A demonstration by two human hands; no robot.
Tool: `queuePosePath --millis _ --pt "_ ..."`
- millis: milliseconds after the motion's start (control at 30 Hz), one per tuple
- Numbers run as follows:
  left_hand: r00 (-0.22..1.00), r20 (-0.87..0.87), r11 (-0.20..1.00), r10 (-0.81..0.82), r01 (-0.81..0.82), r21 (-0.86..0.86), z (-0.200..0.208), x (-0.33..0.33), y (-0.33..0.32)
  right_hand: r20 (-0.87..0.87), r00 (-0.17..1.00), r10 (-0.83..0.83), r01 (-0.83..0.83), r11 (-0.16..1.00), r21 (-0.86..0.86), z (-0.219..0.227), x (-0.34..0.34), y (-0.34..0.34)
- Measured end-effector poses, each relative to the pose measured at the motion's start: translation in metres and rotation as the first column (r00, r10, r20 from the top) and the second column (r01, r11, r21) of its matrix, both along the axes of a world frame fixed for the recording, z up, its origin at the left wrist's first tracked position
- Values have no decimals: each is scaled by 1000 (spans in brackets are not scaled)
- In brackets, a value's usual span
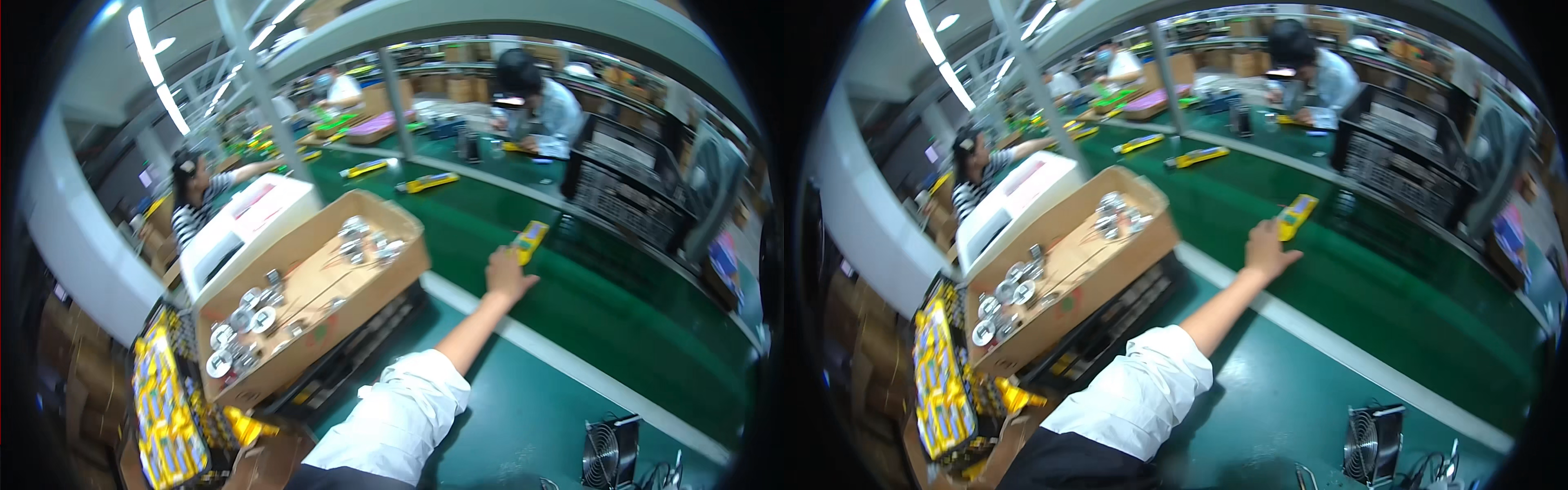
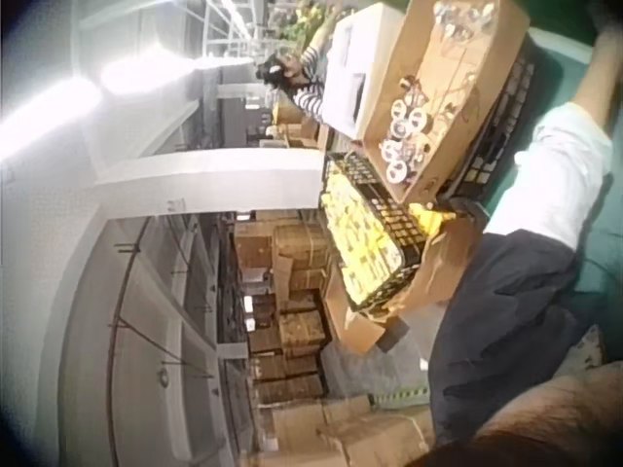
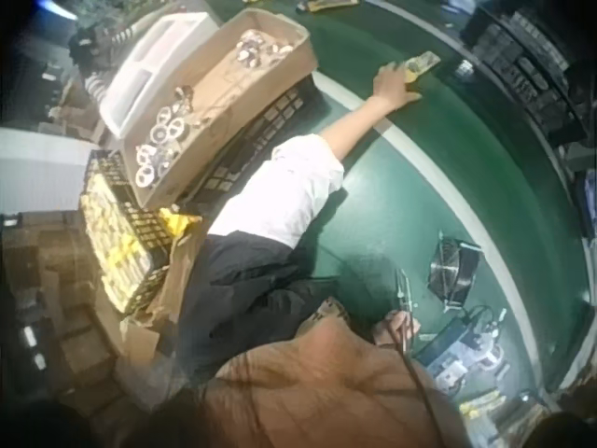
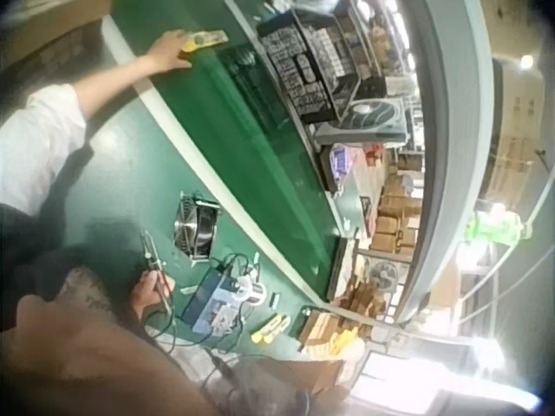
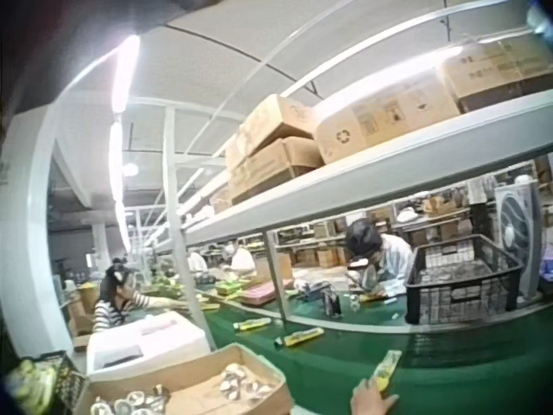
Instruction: The person solders wires onto flashlight circuit boards using a soldering iron, retrieves additional flashlight casings from a bin and reflectors from a box, and places finished flashlight assemblies onto a conveyor belt.
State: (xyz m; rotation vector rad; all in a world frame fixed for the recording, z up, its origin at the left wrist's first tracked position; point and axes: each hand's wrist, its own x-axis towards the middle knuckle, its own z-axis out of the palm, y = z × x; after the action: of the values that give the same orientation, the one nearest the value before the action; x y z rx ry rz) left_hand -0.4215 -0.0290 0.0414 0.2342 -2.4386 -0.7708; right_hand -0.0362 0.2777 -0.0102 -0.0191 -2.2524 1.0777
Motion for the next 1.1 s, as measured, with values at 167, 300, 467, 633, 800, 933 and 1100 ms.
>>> queuePosePath --millis 167,300,467,633,800,933,1100 --pt "846 -377 848 -377 479 226 32 171 20 94 995 18 14 944 -330 23 -13 -34" --pt "860 -148 866 -489 499 37 94 390 -39 93 963 253 -203 908 -367 23 -11 -38" --pt "743 -87 744 664 -644 179 105 542 -188 80 929 362 -307 872 -380 10 -12 -28" --pt "220 261 303 940 -890 -342 75 634 -349 83 906 415 -347 840 -416 26 -12 -48" --pt "-65 547 182 835 -905 -385 54 628 -398 73 931 359 -302 864 -402 23 -8 -53" --pt "-16 573 239 819 -899 -367 54 633 -406 95 941 325 -263 878 -399 29 -6 -58" --pt "27 398 164 917 -934 -316 60 637 -386 134 947 292 -216 888 -405 23 -11 -53"
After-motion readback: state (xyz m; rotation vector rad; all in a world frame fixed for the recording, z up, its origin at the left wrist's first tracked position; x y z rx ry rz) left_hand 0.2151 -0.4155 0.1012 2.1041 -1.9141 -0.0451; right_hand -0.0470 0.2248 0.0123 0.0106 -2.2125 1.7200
